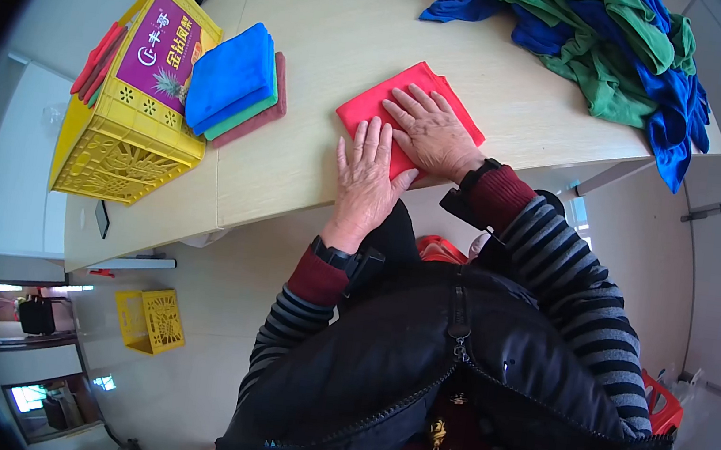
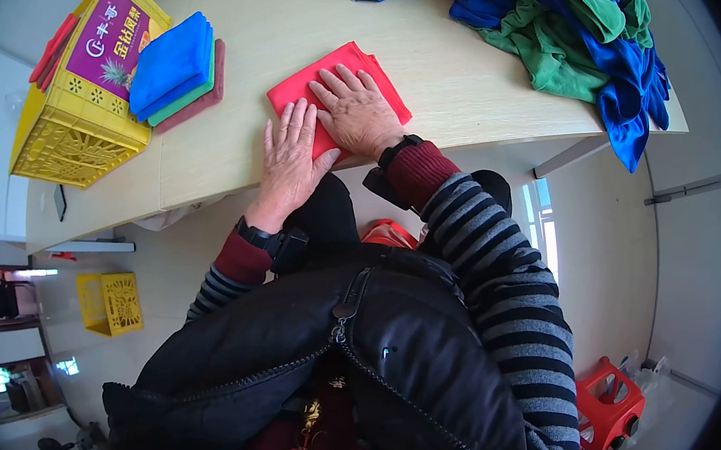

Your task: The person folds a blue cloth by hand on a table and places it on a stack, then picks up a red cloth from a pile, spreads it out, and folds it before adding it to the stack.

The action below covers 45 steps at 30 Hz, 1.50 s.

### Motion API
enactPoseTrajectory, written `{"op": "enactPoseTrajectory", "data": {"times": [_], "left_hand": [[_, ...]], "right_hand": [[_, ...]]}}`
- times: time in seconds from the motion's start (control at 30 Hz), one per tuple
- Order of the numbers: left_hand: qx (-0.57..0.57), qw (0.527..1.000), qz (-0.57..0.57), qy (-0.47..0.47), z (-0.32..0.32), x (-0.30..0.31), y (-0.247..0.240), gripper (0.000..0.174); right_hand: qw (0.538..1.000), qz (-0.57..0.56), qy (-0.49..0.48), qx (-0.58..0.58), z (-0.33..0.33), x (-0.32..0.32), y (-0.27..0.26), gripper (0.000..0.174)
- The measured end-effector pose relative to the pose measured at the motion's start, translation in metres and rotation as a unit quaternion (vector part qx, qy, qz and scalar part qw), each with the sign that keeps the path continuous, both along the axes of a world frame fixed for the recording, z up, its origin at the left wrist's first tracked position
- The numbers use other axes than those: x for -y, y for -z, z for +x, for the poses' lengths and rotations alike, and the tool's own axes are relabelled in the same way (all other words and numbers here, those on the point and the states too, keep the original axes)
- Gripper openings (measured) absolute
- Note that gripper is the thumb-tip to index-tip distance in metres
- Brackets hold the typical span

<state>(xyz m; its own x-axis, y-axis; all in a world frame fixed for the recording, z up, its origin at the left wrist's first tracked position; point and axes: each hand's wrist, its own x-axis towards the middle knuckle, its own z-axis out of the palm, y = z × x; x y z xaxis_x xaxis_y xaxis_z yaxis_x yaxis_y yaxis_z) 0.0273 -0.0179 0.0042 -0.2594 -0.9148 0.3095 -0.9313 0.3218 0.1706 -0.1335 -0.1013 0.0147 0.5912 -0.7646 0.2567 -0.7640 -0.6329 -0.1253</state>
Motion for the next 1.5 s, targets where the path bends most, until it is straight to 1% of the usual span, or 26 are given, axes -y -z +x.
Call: {"op": "enactPoseTrajectory", "data": {"times": [0.13,0.3,0.4,0.5,0.53,0.63,0.8,0.9,0.97,1.07,1.2,1.23,1.3,1.37,1.47,1.5], "left_hand": [[0.012,1.0,-0.002,-0.004,0.0,-0.002,0.001,0.083],[-0.005,1.0,-0.005,-0.001,0.004,-0.007,-0.001,0.079],[-0.024,1.0,0.002,0.008,0.012,-0.016,-0.002,0.077],[-0.085,0.996,0.023,0.007,0.021,-0.024,0.0,0.074],[-0.085,0.996,0.025,0.007,0.021,-0.025,-0.001,0.074],[-0.097,0.995,-0.002,0.003,0.021,-0.025,-0.003,0.069],[-0.096,0.995,0.01,0.012,0.012,-0.022,0.006,0.062],[-0.09,0.996,-0.018,0.011,0.011,-0.021,0.007,0.058],[-0.094,0.995,-0.008,0.014,0.014,-0.021,0.008,0.059],[-0.106,0.994,0.001,0.018,0.018,-0.017,0.004,0.059],[-0.096,0.995,-0.014,0.008,0.014,-0.011,0.0,0.059],[-0.074,0.997,-0.014,0.0,0.009,-0.009,0.003,0.059],[-0.029,0.999,-0.015,-0.018,0.004,-0.005,0.008,0.06],[-0.017,1.0,-0.016,-0.015,0.004,-0.003,0.009,0.061],[0.006,1.0,-0.019,-0.015,0.005,-0.006,0.008,0.063],[0.007,1.0,-0.02,-0.016,0.005,-0.005,0.007,0.063]], "right_hand": [[1.0,0.005,-0.002,-0.001,-0.001,0.001,0.003,0.055],[1.0,-0.019,-0.015,0.017,-0.004,0.005,0.002,0.056],[0.997,0.012,-0.015,0.075,-0.01,0.003,-0.005,0.057],[0.998,-0.021,0.015,0.063,-0.019,0.005,-0.016,0.058],[0.997,-0.035,0.03,0.058,-0.021,0.006,-0.015,0.059],[0.997,-0.042,0.025,0.052,-0.02,0.01,-0.008,0.058],[0.999,-0.019,0.025,0.036,-0.019,0.011,0.004,0.057],[0.999,-0.02,0.032,0.03,-0.018,0.013,0.01,0.057],[0.999,-0.027,0.036,0.027,-0.017,0.011,0.005,0.056],[0.999,-0.002,0.039,-0.007,-0.018,0.009,-0.006,0.056],[0.999,0.003,0.03,0.031,0.0,0.0,-0.004,0.057],[0.999,0.005,0.03,0.032,0.003,-0.002,-0.001,0.057],[1.0,-0.016,0.014,0.0,0.009,-0.007,0.004,0.057],[1.0,-0.025,0.007,-0.015,0.009,-0.012,0.001,0.058],[0.986,-0.037,-0.021,-0.162,0.001,-0.019,-0.018,0.058],[0.986,-0.038,-0.021,-0.161,0.001,-0.016,-0.014,0.058]]}}
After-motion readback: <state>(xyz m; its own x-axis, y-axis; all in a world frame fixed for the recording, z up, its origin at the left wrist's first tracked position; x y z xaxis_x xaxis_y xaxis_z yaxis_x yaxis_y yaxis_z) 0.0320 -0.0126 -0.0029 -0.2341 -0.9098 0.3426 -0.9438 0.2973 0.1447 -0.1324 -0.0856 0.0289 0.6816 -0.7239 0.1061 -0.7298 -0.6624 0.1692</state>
